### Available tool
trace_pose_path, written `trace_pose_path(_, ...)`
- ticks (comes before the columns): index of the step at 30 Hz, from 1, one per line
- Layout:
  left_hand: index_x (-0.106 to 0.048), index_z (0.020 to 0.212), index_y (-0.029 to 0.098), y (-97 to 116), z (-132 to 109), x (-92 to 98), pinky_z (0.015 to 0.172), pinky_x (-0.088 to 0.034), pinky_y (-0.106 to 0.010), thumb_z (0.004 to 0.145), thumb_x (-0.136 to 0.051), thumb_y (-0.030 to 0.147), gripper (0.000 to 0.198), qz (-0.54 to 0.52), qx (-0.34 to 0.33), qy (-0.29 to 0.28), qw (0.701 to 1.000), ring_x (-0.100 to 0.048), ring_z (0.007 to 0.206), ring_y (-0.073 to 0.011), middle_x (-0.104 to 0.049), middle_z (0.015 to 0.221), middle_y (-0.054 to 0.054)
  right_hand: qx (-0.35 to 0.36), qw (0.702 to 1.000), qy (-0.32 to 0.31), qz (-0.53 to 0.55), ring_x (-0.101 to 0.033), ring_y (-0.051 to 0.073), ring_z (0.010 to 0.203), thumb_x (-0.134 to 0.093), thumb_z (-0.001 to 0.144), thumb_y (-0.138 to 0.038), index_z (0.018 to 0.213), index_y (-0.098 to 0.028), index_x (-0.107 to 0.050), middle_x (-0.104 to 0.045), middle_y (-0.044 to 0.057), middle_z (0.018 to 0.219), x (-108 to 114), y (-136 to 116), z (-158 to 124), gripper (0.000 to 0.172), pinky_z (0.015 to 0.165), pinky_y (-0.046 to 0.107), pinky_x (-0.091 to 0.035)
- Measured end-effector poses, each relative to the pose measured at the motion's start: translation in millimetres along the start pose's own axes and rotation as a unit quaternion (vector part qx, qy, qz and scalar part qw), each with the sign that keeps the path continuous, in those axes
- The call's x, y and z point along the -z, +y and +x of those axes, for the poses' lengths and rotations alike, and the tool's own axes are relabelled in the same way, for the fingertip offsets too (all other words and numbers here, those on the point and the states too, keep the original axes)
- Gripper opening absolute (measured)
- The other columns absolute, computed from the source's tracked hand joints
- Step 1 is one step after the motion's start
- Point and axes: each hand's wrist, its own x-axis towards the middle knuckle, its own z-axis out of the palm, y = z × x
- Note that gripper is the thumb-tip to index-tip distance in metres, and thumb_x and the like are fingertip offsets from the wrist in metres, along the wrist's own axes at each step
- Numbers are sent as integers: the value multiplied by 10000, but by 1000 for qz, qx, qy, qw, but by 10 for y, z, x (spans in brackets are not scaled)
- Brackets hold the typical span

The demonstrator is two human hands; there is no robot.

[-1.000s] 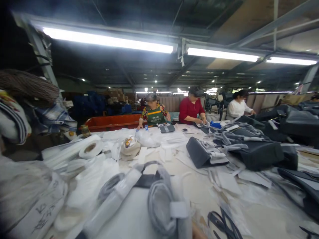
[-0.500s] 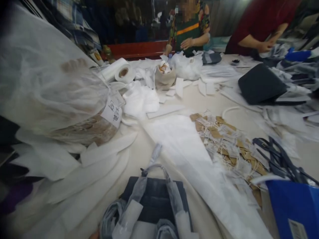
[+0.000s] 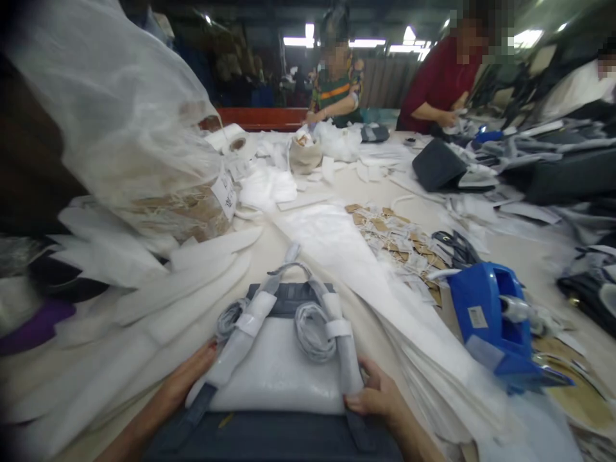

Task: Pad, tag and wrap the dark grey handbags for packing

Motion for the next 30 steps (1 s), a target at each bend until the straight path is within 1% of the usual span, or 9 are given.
trace_pose_path(4, -541, 1259, 172, -21, -528, 72, 1145, -181, -434, 730, -593, 617, 694, -37, -74, -11, 996, -308, 1349, -309, -446, 1415, -86, 58, 998, 30, 22, -623, 271, 952, -731, 601, -423, 1255, -178, -520, -673, 65, 1047, -218, -141, -273, 730, 797, 336, -487)
trace_pose_path(7, -528, 1262, 133, -80, -666, 112, 1119, -228, -444, 673, -641, 637, 784, -27, -143, -72, 987, -352, 1316, -346, -475, 1383, -133, 132, 986, 94, -28, -532, 288, 1124, -711, 654, -501, 1229, -191, -549, -600, 71, 1214, -282, -115, -436, 673, 922, 352, -424)
trace_pose_path(11, -577, 1193, 124, -54, -600, 121, 1058, -305, -411, 573, -720, 635, 816, 31, -177, -91, 980, -411, 1262, -359, -511, 1345, -141, 248, 958, 104, -101, -484, 298, 1172, -605, 760, -562, 1064, -197, -671, -617, 51, 1193, -275, -81, -540, 480, 1017, 373, -327)
trace_pose_path(14, -621, 1098, 117, 26, -535, 110, 926, -396, -370, 620, -638, 677, 736, 20, -186, -57, 981, -526, 1110, -309, -612, 1195, -129, 284, 944, 94, -140, -520, 289, 1117, -581, 790, -504, 1001, -192, -703, -659, 47, 1104, -273, -117, -588, 396, 968, 365, -360)
trace_pose_path(17, -653, 955, 121, 104, -484, 110, 727, -418, -303, 633, -676, 526, 518, 15, -154, -6, 988, -587, 828, -210, -678, 909, -74, 252, 956, 51, -144, -596, 260, 941, -589, 781, -420, 957, -187, -711, -695, 37, 935, -231, -187, -594, 316, 850, 349, -415)
trace_pose_path(20, -667, 840, 125, 164, -447, 143, 632, -377, -260, 557, -741, 326, 355, 34, -100, -69, 992, -543, 631, -145, -641, 701, -11, 180, 974, -21, -138, -609, 226, 810, -640, 718, -338, 950, -188, -703, -684, 15, 815, -125, -295, -567, 283, 781, 328, -419)
trace_pose_path(24, -689, 770, 131, 228, -382, 209, 699, -385, -264, 558, -715, 305, 276, 71, -110, -162, 978, -544, 733, -170, -630, 748, -19, 183, 953, -94, -220, -542, 265, 997, -677, 645, -322, 930, -200, -715, -654, 29, 985, -25, -468, -504, 313, 889, 354, -379)
trace_pose_path(26, -691, 714, 137, 243, -299, 212, 722, -383, -262, 536, -710, 273, 225, 109, -126, -165, 972, -525, 773, -178, -604, 770, -13, 184, 947, -100, -242, -517, 289, 1030, -697, 622, -352, 893, -206, -723, -631, 36, 1037, -38, -516, -443, 309, 907, 390, -383)
trace_pose_path(30, -651, 565, 144, 208, -47, 142, 587, -339, -223, 461, -708, 164, 120, 171, -139, -147, 964, -442, 665, -130, -523, 721, 15, 219, 945, -80, -228, -492, 313, 1077, -706, 669, -382, 770, -210, -734, -605, 61, 1061, -72, -469, -235, 202, 947, 415, -385)
